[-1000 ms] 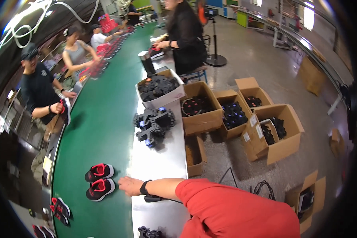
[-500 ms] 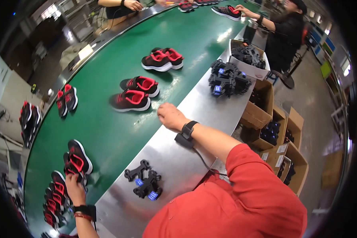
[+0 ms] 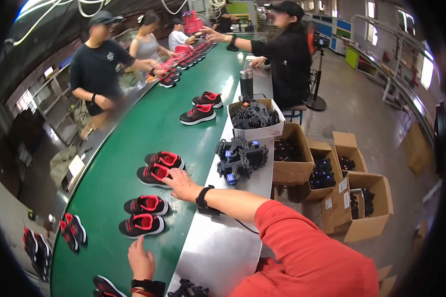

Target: Attaching plastic security or price tags to the heels of manufactured shoes.

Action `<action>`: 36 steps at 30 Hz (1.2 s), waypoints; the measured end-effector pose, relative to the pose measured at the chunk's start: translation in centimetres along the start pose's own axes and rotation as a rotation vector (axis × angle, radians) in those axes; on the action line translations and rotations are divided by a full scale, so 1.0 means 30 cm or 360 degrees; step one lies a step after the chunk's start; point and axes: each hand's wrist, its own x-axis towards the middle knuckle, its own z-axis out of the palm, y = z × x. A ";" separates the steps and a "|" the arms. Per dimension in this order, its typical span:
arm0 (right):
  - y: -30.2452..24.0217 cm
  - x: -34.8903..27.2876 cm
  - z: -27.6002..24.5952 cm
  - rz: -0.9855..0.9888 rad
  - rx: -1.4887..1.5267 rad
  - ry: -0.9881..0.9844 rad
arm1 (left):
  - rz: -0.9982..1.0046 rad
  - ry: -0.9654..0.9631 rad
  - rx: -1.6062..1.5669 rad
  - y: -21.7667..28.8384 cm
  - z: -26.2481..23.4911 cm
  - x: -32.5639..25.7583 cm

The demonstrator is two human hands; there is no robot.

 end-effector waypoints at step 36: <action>-0.461 -0.065 0.136 -0.0158 -0.0114 -0.0441 | -0.0316 0.0029 0.0282 -0.144 0.041 -0.135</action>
